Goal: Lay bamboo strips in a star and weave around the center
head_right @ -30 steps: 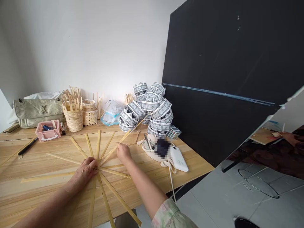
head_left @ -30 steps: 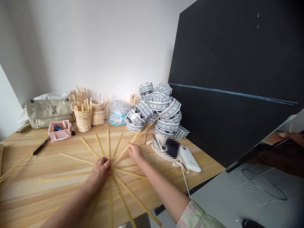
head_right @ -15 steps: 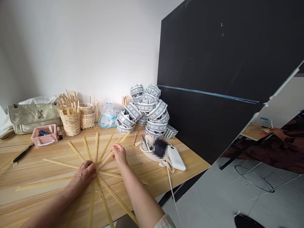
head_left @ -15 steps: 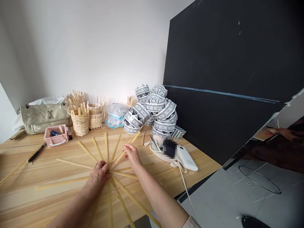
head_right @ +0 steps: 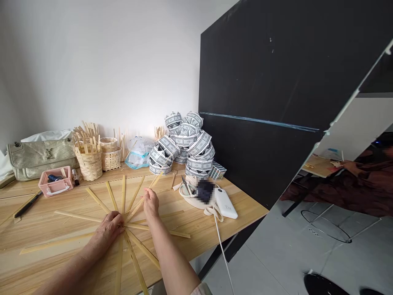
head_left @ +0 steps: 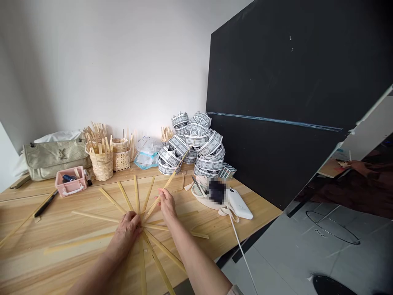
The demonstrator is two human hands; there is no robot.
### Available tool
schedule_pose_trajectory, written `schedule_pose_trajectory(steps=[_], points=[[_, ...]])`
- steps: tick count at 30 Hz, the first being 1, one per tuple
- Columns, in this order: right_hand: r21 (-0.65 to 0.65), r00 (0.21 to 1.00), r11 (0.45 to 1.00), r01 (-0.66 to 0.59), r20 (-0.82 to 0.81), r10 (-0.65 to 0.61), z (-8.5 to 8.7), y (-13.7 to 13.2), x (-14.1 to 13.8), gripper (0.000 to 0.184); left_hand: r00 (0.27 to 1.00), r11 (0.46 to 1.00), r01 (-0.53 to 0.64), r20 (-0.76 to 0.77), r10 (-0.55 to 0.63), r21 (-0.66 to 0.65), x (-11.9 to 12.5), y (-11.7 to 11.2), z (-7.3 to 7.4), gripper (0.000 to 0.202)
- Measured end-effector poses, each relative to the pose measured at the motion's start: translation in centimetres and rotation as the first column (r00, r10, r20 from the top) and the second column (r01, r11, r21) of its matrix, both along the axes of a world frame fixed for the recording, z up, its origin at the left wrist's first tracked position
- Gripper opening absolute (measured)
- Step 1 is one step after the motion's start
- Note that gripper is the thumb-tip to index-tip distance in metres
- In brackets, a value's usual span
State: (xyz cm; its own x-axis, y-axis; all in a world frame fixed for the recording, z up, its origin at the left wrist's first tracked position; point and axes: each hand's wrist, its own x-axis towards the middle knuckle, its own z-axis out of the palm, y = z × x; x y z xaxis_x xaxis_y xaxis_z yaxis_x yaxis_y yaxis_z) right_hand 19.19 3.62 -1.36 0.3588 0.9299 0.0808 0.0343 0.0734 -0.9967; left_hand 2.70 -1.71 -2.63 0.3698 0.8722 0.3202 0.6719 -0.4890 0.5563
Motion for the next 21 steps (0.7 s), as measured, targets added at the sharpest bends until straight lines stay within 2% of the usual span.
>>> schedule_pose_trajectory(steps=[5,10,15,18,21], points=[[0.012,1.000,1.000,0.029,0.011,-0.029,-0.10,-0.02,0.20,0.033,1.000,1.000,-0.010,-0.014,0.010,0.016,0.03,-0.01,0.09,0.009],[0.031,0.991,0.991,0.129,0.016,-0.130,0.41,0.32,0.02,0.059,0.999,1.000,0.010,-0.031,-0.009,0.021,-0.08,0.08,0.07,0.007],[0.021,0.958,0.979,0.204,0.201,-0.204,0.64,0.45,0.39,0.078,0.999,1.000,0.011,-0.047,-0.010,0.014,-0.12,0.20,0.07,0.005],[-0.021,0.955,0.985,0.170,0.251,-0.160,0.55,0.27,0.13,0.076,0.999,1.000,0.013,-0.048,-0.013,0.006,-0.12,0.25,0.08,0.005],[-0.058,0.954,0.995,0.085,0.293,-0.065,0.41,-0.18,-0.32,0.056,0.998,1.000,0.008,-0.056,-0.007,0.009,-0.10,0.25,0.16,0.005]])
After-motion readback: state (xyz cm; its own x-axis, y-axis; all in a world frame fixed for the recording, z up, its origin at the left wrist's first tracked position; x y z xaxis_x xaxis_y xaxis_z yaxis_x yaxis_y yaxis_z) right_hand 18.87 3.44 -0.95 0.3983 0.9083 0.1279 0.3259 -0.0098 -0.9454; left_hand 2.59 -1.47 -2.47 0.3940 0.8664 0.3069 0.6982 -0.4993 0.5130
